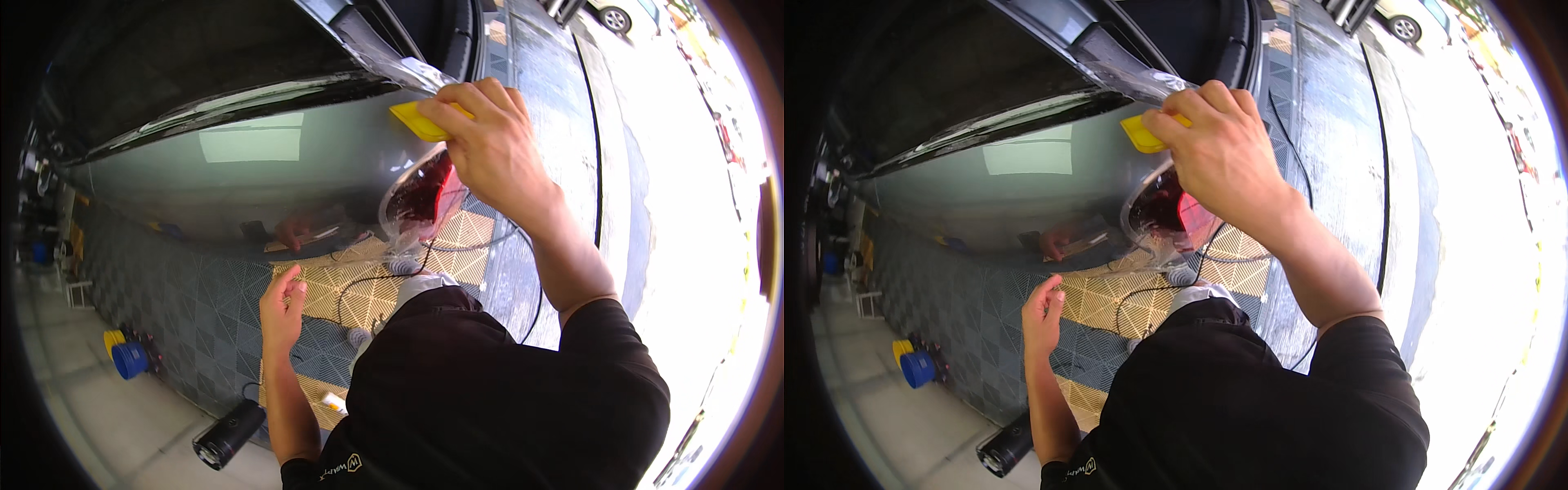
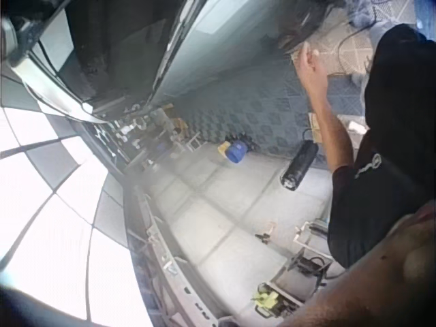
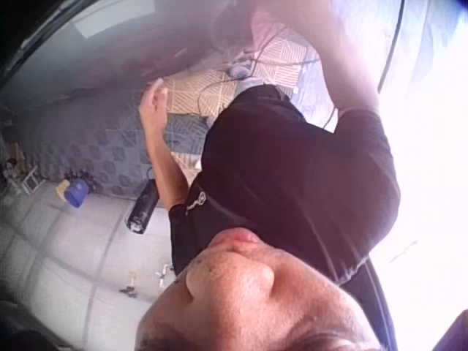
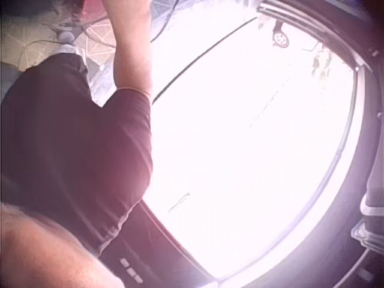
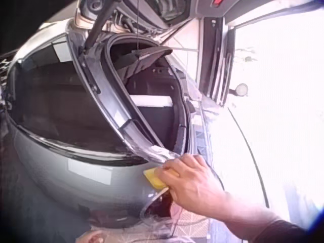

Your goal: The person applies a transparent protective film to the rear taillight area of a car. They use a yellow squeegee to smooth the film and remove bubbles, a knife to trim the edges, and a heat gun to warm the material for better adhesion. The person repeatedly peels back the film to adjust its position and ensure a clean finish.

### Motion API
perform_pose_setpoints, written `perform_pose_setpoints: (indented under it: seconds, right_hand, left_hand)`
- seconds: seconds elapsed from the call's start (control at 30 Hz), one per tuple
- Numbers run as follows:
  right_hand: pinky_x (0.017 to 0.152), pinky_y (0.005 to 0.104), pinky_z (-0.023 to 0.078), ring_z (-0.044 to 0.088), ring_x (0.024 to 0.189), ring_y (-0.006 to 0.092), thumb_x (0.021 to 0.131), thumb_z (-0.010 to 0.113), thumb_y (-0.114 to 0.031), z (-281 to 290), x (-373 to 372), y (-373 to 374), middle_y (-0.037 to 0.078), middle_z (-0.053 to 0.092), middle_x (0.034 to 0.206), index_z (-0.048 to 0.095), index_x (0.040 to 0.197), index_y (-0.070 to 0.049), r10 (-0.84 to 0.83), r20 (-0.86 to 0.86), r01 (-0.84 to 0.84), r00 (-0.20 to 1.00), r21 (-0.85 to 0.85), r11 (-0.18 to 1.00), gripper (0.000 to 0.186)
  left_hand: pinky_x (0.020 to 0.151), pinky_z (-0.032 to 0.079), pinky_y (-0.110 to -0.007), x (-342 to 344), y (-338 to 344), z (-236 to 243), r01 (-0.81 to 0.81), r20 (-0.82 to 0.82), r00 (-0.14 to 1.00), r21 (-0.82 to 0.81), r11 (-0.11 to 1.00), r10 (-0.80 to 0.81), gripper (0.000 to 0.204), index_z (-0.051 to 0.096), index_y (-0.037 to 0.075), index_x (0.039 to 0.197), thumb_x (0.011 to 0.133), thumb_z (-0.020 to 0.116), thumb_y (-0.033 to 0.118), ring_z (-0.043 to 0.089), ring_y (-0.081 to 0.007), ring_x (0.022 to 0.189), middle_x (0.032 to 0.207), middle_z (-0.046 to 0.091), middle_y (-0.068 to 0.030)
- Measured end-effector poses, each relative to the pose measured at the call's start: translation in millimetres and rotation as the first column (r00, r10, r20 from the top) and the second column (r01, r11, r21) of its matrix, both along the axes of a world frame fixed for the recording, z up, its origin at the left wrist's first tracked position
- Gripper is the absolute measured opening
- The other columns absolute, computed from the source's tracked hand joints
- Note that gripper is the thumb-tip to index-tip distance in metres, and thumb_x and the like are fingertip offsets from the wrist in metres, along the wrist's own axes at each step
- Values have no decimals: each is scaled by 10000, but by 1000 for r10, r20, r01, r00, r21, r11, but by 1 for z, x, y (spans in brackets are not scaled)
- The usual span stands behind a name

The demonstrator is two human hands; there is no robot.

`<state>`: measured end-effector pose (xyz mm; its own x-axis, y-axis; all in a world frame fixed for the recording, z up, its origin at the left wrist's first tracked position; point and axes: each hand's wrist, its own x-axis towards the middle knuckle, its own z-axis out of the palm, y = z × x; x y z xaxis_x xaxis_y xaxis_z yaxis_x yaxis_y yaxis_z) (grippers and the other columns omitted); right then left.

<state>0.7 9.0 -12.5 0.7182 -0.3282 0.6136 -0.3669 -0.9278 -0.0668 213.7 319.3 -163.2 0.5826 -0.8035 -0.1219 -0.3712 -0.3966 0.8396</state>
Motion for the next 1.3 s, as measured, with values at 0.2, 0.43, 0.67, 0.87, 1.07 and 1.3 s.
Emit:
perform_pose_setpoints:
  seconds: [0.2,0.43,0.67,0.87,1.07,1.3]
  right_hand:
    - [875,385,417,573,955,228,734,703,-104,-25,-29,144,20,633,1059,653,1067,-127,-54,6,51,999,246,968,337]
    - [643,299,497,625,790,209,898,586,-136,55,-44,229,102,685,1010,710,1027,8,441,550,-624,709,198,756,230]
    - [695,347,511,637,878,254,919,587,-155,38,-56,250,128,675,1054,700,1035,24,132,668,-463,733,348,815,241]
    - [993,413,487,637,1138,297,866,757,-203,-127,0,183,175,654,1209,583,1241,36,-839,364,-173,404,931,320,478]
    - [895,432,488,605,1006,332,847,736,-129,-155,75,163,171,612,1102,587,1164,0,-907,397,118,140,903,414,373]
    - [855,436,478,604,954,330,836,712,-84,-169,89,155,122,625,980,631,1031,-44,-862,506,181,-23,850,494,214]
  left_hand:
    - [828,521,-304,16,-13,49,472,112,880,-75,879,-462,280,670,-9,1216,951,653,82,644,-169,889,1062,694,-105]
    - [867,524,-407,-9,-133,165,927,762,205,51,373,-614,265,690,-18,1113,849,663,-34,657,-321,979,1158,694,-134]
    - [903,493,-391,-63,-235,170,793,699,-578,602,-90,-420,246,691,1,1044,799,671,-5,619,-269,1067,1076,678,-85]
    - [875,505,-402,-70,-279,179,728,490,-646,626,-280,-585,143,711,12,976,845,652,14,614,-314,980,978,656,-102]
    - [857,503,-413,-99,-297,191,566,322,-794,703,-431,-516,128,699,-1,961,844,651,15,625,-341,938,938,640,-133]
    - [862,510,-430,-108,-279,191,278,172,-942,881,-384,-287,152,725,16,961,826,656,22,641,-344,953,927,657,-136]
